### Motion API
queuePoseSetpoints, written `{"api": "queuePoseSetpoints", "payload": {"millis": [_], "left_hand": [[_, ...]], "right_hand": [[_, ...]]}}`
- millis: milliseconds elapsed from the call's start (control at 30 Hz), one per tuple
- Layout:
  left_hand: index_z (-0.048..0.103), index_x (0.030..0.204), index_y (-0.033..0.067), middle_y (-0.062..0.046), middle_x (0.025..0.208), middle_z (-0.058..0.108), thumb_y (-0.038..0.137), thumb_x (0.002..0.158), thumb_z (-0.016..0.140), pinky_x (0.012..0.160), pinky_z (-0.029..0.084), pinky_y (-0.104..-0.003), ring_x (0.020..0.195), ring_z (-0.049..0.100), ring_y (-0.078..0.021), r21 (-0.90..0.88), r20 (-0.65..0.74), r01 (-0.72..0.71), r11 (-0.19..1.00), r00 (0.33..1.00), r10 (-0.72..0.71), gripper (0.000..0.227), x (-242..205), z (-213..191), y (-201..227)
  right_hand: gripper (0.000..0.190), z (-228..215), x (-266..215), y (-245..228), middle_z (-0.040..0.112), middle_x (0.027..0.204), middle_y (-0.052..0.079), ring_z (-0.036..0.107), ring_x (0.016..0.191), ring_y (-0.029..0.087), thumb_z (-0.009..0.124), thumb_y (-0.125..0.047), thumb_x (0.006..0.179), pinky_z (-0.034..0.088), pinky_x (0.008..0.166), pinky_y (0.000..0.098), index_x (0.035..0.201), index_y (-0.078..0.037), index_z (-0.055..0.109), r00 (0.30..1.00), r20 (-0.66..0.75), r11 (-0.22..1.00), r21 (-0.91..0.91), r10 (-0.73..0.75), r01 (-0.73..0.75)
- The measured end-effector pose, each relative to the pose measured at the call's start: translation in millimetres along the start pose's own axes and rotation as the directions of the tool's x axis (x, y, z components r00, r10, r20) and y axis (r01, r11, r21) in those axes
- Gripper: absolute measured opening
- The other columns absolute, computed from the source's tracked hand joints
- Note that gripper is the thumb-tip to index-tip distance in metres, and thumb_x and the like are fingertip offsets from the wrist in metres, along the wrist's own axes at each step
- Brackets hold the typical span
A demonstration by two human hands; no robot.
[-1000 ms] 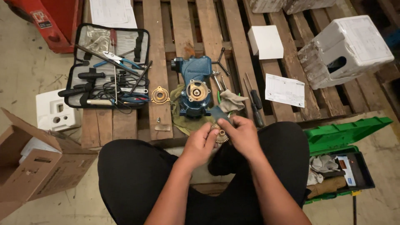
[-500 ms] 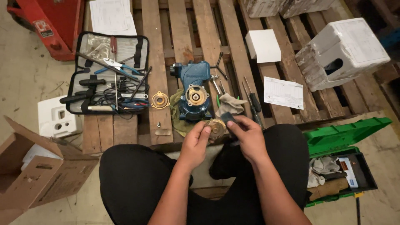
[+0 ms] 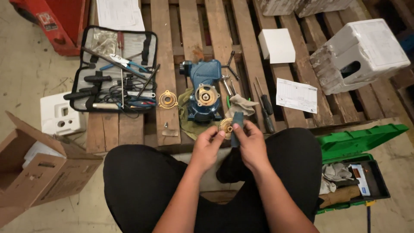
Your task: The person sits on the floor and uses a sanding block to clean a brass gear. They rub the sanding block over the gear's teeth and surfaces, then inspect it by hand before continuing to sand.
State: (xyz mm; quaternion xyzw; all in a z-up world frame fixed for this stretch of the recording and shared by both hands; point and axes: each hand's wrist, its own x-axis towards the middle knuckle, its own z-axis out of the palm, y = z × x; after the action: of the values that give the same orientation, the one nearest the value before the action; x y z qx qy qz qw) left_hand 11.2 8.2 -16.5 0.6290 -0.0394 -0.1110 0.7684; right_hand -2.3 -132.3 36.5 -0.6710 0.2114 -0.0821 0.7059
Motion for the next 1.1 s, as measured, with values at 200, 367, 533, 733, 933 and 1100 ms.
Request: {"api": "queuePoseSetpoints", "payload": {"millis": [200,367,533,733,933,1100], "left_hand": [[0.072,0.089,0.0076,-0.011,0.077,0.071,0.024,0.098,0.068,0.074,0.054,-0.037,0.078,0.067,-0.0196,0.107,-0.061,0.14,0.984,0.989,-0.134,0.019,-2.7,11.2,39.8],[0.071,0.09,0.0078,-0.004,0.075,0.068,0.021,0.095,0.072,0.069,0.054,-0.031,0.073,0.065,-0.0153,0.075,-0.062,0.179,0.981,0.983,-0.175,0.014,-10.4,14.6,36.3],[0.069,0.105,-0.0023,-0.03,0.095,0.07,0.026,0.093,0.069,0.087,0.053,-0.053,0.102,0.069,-0.0485,0.248,-0.207,0.056,0.967,0.978,-0.004,0.031,-16.1,-3.8,71.0],[0.068,0.089,0.006,-0.006,0.078,0.066,0.014,0.094,0.066,0.076,0.054,-0.031,0.078,0.06,-0.0152,0.093,-0.53,-0.045,0.995,0.843,0.088,0.01,-12.5,-55.9,86.6],[0.058,0.088,0.002,-0.005,0.075,0.058,0.007,0.098,0.064,0.072,0.061,-0.028,0.07,0.063,-0.0106,-0.195,-0.656,-0.246,0.949,0.752,0.061,0.013,-7.5,-73.1,61.2],[0.06,0.092,0.0027,0.0,0.074,0.053,0.008,0.101,0.062,0.065,0.053,-0.023,0.068,0.055,-0.0052,-0.005,-0.623,-0.221,0.975,0.763,0.17,0.011,-10.8,-71.2,85.0]], "right_hand": [[0.027,-18.3,8.5,2.3,0.067,0.087,0.011,0.066,0.075,0.019,0.077,-0.002,0.088,0.058,0.067,0.0323,0.115,-0.001,0.072,0.989,0.149,0.984,-0.174,-0.007,0.034],[0.011,-30.8,20.3,32.1,0.068,0.078,0.005,0.063,0.069,0.013,0.071,-0.017,0.101,0.056,0.06,0.0283,0.103,-0.007,0.076,1.0,0.024,0.985,-0.171,-0.007,0.011],[0.014,-27.8,25.9,19.9,0.073,0.087,0.008,0.068,0.078,0.015,0.066,-0.016,0.104,0.058,0.072,0.0306,0.106,-0.007,0.075,0.99,-0.108,0.996,-0.021,0.09,-0.092],[0.021,-20.0,47.9,47.3,0.075,0.09,0.011,0.072,0.088,0.023,0.074,-0.03,0.097,0.056,0.076,0.0427,0.108,-0.013,0.08,0.975,-0.188,0.884,-0.427,0.119,-0.191],[0.055,9.5,57.4,100.6,0.07,0.133,0.016,0.06,0.132,0.035,0.074,-0.042,0.088,0.047,0.111,0.0475,0.134,-0.012,0.069,0.91,-0.022,0.573,-0.771,0.414,-0.279],[0.045,11.0,69.8,141.2,0.076,0.11,0.014,0.071,0.112,0.036,0.079,-0.039,0.079,0.056,0.095,0.0488,0.116,-0.013,0.077,0.92,0.064,0.553,-0.814,0.388,-0.177]]}}
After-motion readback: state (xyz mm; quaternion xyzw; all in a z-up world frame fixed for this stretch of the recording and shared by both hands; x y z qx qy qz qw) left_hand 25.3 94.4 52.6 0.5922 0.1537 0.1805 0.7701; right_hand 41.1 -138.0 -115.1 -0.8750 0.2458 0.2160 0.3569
